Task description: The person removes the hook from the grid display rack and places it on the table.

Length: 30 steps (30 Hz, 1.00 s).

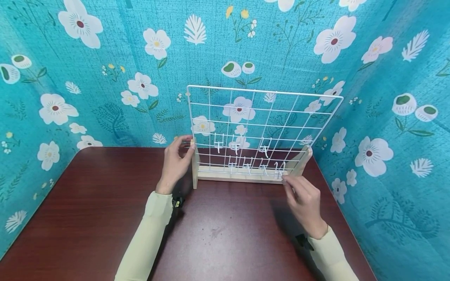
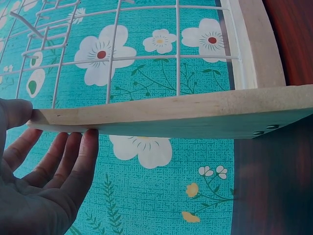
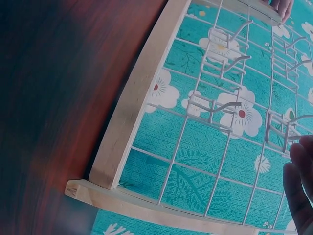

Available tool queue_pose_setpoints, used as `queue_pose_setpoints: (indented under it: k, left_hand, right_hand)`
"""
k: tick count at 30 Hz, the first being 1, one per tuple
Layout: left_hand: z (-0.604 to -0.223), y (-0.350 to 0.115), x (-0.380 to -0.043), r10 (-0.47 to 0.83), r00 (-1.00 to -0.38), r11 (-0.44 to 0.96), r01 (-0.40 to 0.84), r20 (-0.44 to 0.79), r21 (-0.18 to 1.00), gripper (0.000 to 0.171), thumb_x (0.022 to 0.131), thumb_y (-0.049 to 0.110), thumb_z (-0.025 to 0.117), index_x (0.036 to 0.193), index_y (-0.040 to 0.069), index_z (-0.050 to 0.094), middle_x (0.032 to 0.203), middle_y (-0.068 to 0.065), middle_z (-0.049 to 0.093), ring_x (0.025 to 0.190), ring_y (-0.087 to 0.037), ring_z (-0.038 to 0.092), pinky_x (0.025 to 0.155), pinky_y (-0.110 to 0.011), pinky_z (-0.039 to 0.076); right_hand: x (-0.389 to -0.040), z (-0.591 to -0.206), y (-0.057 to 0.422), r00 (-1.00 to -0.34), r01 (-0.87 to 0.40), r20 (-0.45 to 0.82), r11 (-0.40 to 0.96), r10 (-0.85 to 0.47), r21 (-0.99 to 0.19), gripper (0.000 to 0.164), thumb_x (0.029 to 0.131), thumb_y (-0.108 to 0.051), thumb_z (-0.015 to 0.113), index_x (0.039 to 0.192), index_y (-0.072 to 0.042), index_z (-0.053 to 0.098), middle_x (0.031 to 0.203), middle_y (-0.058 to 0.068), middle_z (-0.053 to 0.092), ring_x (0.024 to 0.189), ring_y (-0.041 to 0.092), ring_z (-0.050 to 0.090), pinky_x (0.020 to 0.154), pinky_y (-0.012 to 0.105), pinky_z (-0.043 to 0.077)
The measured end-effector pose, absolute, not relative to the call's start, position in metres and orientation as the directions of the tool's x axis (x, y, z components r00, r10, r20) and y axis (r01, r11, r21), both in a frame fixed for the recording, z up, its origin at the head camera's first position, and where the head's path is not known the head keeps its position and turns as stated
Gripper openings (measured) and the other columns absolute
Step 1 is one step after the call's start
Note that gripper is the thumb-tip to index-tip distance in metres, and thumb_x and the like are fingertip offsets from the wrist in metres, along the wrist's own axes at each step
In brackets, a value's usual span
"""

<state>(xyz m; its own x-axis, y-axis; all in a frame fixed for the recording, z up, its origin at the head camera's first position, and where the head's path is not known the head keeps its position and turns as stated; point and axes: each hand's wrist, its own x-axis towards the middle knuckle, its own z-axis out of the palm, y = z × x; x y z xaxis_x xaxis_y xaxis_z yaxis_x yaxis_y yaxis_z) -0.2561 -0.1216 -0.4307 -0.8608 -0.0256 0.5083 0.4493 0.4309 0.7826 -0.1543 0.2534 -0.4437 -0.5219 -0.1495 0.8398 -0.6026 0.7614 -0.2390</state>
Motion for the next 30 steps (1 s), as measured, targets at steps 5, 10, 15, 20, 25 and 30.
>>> queue_pose_setpoints:
  k: [5,10,15,20,25,30]
  left_hand:
    - [-0.4302,-0.1215,-0.2561,-0.025,-0.859,0.432,0.452,0.512,0.780,0.031,0.095,0.026,0.061,0.125,0.019,0.062,0.119,-0.004,0.065,0.102,-0.018,0.069,0.072,-0.029,0.061]
    - [-0.4299,-0.1217,-0.2559,-0.022,-0.858,0.434,0.454,0.514,0.778,0.032,0.095,0.025,0.062,0.125,0.015,0.062,0.119,-0.005,0.066,0.102,-0.019,0.069,0.072,-0.030,0.061]
    - [-0.4302,-0.1222,-0.2558,-0.022,-0.858,0.442,0.453,0.514,0.775,0.033,0.095,0.024,0.062,0.125,0.011,0.062,0.119,-0.006,0.065,0.103,-0.020,0.069,0.073,-0.032,0.061]
    - [-0.4301,-0.1225,-0.2553,-0.022,-0.861,0.444,0.448,0.509,0.776,0.033,0.095,0.024,0.062,0.125,0.013,0.062,0.119,-0.005,0.065,0.103,-0.019,0.068,0.072,-0.032,0.061]
    - [-0.4290,-0.1217,-0.2551,-0.022,-0.860,0.434,0.452,0.510,0.779,0.033,0.095,0.024,0.062,0.125,0.012,0.062,0.119,-0.006,0.065,0.103,-0.020,0.068,0.072,-0.032,0.061]
    - [-0.4291,-0.1216,-0.2548,-0.023,-0.860,0.435,0.451,0.510,0.779,0.032,0.095,0.024,0.062,0.125,0.013,0.062,0.119,-0.006,0.065,0.103,-0.020,0.068,0.072,-0.032,0.061]
  right_hand:
    - [-0.1539,-0.4445,0.2530,-0.518,-0.607,0.841,0.760,-0.158,-0.231,0.029,0.075,0.004,0.076,0.102,-0.006,0.075,0.089,0.009,0.075,0.070,0.017,0.062,0.057,0.021,0.041]
    - [-0.1532,-0.4454,0.2522,-0.513,-0.616,0.844,0.751,-0.155,-0.237,0.029,0.076,0.003,0.075,0.103,-0.006,0.075,0.089,0.010,0.075,0.070,0.018,0.062,0.057,0.021,0.042]
    - [-0.1527,-0.4461,0.2512,-0.519,-0.614,0.840,0.754,-0.160,-0.235,0.030,0.073,0.004,0.077,0.102,-0.005,0.075,0.090,0.009,0.075,0.071,0.018,0.063,0.057,0.020,0.043]
    - [-0.1530,-0.4465,0.2508,-0.517,-0.614,0.840,0.755,-0.165,-0.230,0.031,0.071,0.005,0.077,0.101,-0.004,0.075,0.089,0.008,0.075,0.069,0.016,0.061,0.056,0.020,0.042]
    - [-0.1532,-0.4466,0.2498,-0.500,-0.625,0.850,0.749,-0.165,-0.222,0.030,0.072,0.005,0.077,0.100,-0.004,0.075,0.087,0.009,0.075,0.067,0.017,0.060,0.055,0.021,0.041]
    - [-0.1539,-0.4470,0.2493,-0.489,-0.634,0.855,0.743,-0.171,-0.214,0.028,0.073,0.005,0.076,0.100,-0.004,0.075,0.086,0.008,0.075,0.066,0.016,0.060,0.055,0.021,0.040]
